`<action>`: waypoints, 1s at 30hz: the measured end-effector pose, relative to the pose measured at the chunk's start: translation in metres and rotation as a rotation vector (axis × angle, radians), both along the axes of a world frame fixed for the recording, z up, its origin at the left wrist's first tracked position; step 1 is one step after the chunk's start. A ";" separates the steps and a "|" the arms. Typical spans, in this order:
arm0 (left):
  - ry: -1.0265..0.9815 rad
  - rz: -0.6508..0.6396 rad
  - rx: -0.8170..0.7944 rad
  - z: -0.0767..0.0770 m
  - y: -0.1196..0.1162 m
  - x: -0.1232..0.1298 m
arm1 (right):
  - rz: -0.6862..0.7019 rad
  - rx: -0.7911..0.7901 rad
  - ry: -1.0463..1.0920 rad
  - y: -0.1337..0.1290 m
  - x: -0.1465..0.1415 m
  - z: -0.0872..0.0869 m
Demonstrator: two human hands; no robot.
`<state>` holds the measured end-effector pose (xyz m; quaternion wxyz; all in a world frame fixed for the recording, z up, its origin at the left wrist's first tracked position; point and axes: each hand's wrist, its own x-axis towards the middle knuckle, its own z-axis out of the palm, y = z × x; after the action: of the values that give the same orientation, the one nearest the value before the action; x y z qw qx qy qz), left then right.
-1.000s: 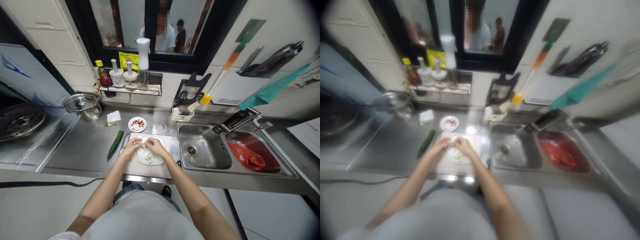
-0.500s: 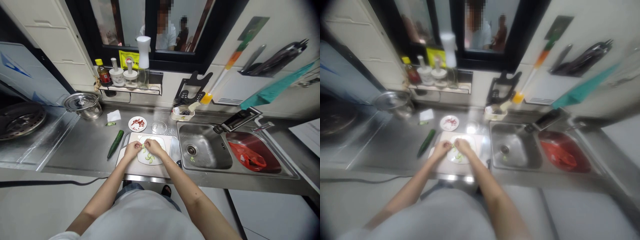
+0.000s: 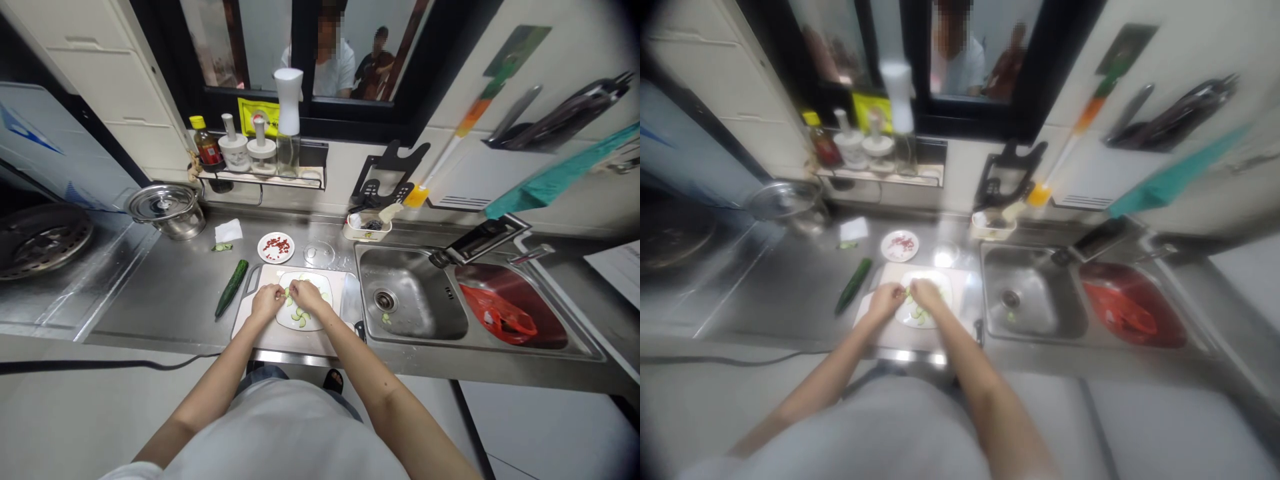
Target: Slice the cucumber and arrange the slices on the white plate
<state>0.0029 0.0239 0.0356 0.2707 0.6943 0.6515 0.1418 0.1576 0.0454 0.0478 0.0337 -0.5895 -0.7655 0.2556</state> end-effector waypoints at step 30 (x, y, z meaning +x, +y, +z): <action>0.003 0.049 0.029 -0.009 0.018 0.000 | 0.017 0.054 -0.132 0.001 -0.004 0.002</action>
<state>0.0028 0.0414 0.0270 0.2563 0.6822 0.6665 0.1569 0.1537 0.0461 0.0497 -0.0032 -0.5973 -0.7778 0.1954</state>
